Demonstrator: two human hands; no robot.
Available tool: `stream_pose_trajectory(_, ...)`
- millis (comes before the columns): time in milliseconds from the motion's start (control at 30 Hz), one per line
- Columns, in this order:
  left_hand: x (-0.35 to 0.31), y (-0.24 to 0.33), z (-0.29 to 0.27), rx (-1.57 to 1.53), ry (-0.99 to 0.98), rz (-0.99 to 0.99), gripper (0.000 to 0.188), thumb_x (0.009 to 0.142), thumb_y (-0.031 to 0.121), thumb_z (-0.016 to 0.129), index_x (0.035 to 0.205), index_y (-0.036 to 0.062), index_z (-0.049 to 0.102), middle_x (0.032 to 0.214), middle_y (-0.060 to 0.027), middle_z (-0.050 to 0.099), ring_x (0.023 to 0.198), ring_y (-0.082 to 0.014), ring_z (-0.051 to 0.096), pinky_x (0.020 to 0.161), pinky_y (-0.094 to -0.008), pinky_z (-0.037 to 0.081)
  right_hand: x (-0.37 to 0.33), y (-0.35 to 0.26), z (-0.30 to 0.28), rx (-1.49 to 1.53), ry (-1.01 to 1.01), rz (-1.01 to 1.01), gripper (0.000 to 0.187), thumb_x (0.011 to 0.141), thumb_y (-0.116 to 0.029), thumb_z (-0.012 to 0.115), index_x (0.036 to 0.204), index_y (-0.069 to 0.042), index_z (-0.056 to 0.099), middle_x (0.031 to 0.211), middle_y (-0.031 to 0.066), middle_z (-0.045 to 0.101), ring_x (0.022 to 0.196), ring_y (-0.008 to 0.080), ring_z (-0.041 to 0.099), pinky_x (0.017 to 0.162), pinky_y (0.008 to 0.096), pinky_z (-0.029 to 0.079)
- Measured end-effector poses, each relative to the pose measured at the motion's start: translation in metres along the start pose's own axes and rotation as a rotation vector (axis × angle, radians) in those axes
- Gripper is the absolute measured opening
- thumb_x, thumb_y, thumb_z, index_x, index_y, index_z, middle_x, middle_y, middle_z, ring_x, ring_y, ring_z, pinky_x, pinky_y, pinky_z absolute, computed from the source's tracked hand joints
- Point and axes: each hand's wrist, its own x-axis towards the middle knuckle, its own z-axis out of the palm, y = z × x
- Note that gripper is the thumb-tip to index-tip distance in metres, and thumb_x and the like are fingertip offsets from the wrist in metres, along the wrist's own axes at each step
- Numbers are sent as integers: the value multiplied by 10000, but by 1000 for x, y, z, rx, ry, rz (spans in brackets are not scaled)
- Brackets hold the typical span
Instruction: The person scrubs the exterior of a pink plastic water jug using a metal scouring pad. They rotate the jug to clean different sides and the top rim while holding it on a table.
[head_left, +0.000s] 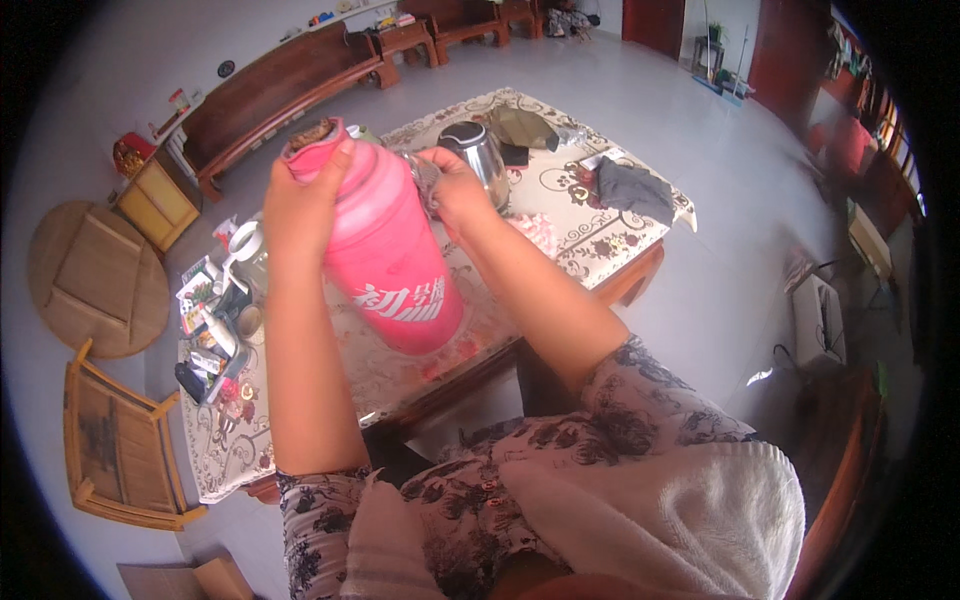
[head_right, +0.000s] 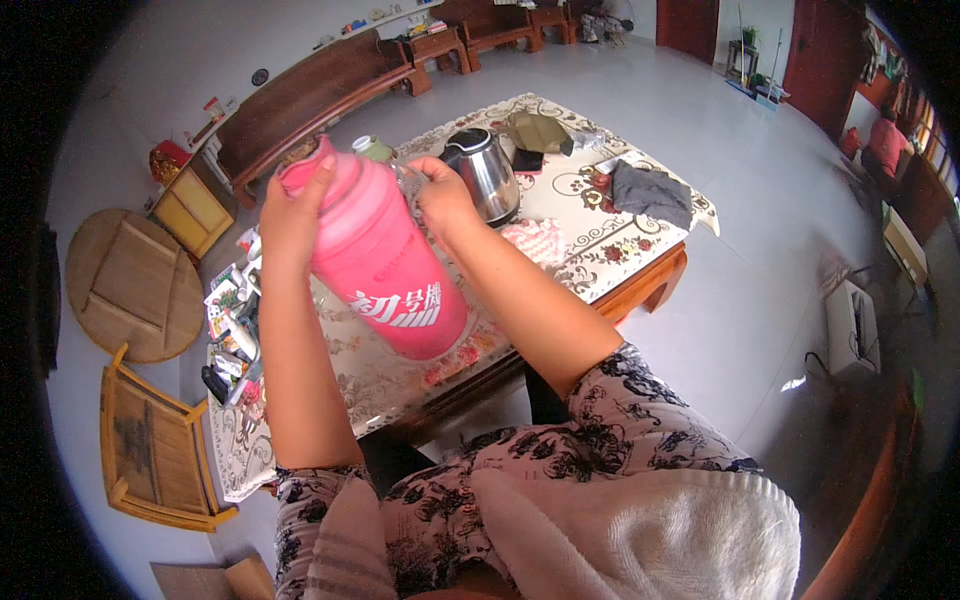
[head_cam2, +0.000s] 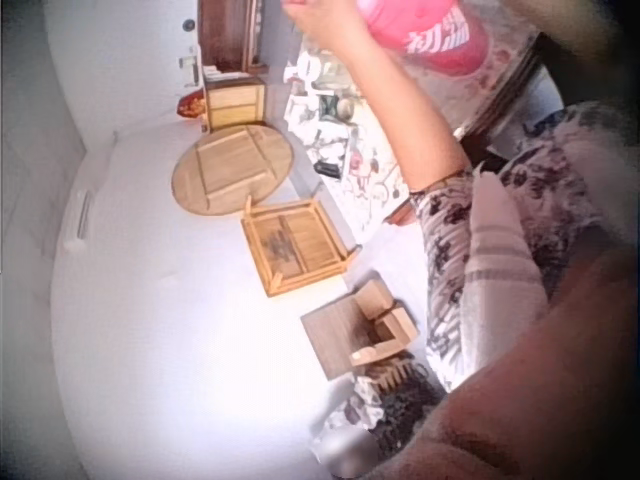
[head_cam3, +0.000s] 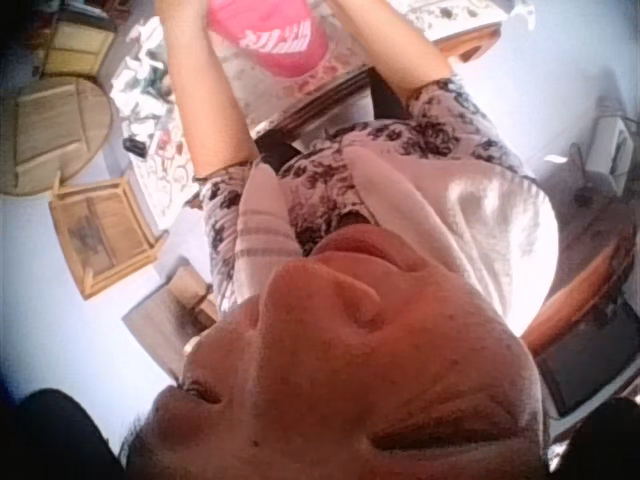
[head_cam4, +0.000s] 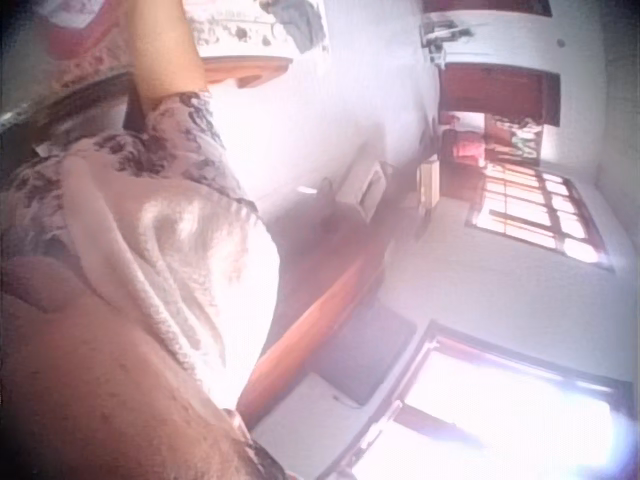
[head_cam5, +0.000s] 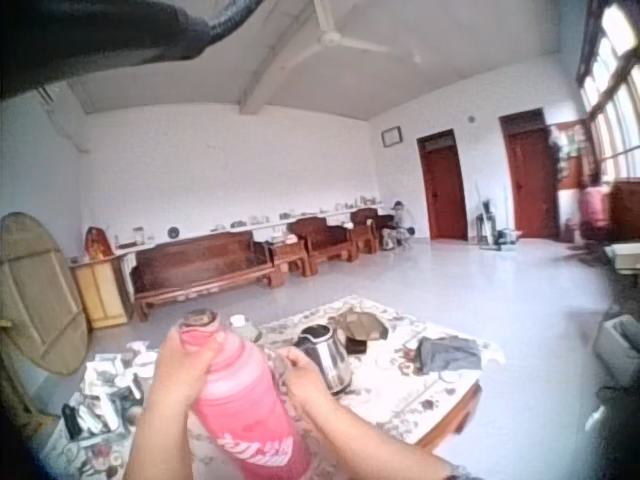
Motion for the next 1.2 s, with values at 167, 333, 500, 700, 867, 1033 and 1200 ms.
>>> stream_pose_trajectory(167,3,-8,2,5,7,16,648,789,453,756,1192,-20,573,1144,-159,646,1024,-216,617,920,-320,454,-47,14,3,-336,107,-344,133,878,-109,678,945,-16,612,831,52,627,744,118,570,658,273,455)
stream_pose_trajectory(333,8,-14,-1,23,4,47,780,725,595,731,1177,-23,582,1142,-226,646,1088,-345,620,952,-391,445,-97,6,27,-840,-76,-878,191,777,-64,747,888,-38,594,873,88,576,819,200,563,730,327,459)
stream_pose_trajectory(500,19,-9,-19,23,-216,71,784,743,596,724,1200,-22,570,1138,-205,648,1065,-287,628,940,-363,450,-81,-3,17,-526,12,-578,196,790,-95,730,904,-70,572,903,40,576,816,144,550,687,306,456)
stream_pose_trajectory(700,44,-37,-21,-225,-372,154,727,772,495,753,1251,-10,544,1156,-135,640,1039,-216,617,924,-334,464,-31,-36,16,-45,-40,155,155,825,-101,675,917,-107,551,869,2,601,749,107,567,632,270,467)
stream_pose_trajectory(867,39,-43,-14,-536,-508,3,662,781,396,782,1266,17,539,1171,-109,636,1026,-189,618,905,-319,479,-69,-43,40,-343,60,-17,233,773,-121,698,917,-86,518,835,56,610,735,155,601,660,276,484)
stream_pose_trajectory(1033,31,-32,-19,-453,-429,10,603,784,363,787,1237,28,570,1134,-89,656,1020,-166,616,895,-294,480,-65,-9,32,-636,96,-305,289,735,-160,706,923,-77,502,835,60,602,769,178,581,717,287,467)
stream_pose_trajectory(1200,34,-39,-15,-512,-428,88,563,761,378,799,1188,58,618,1109,-80,675,1013,-161,621,908,-304,468,-40,-37,30,-276,66,-17,142,808,-138,656,897,-106,551,789,13,609,679,140,568,604,255,442)
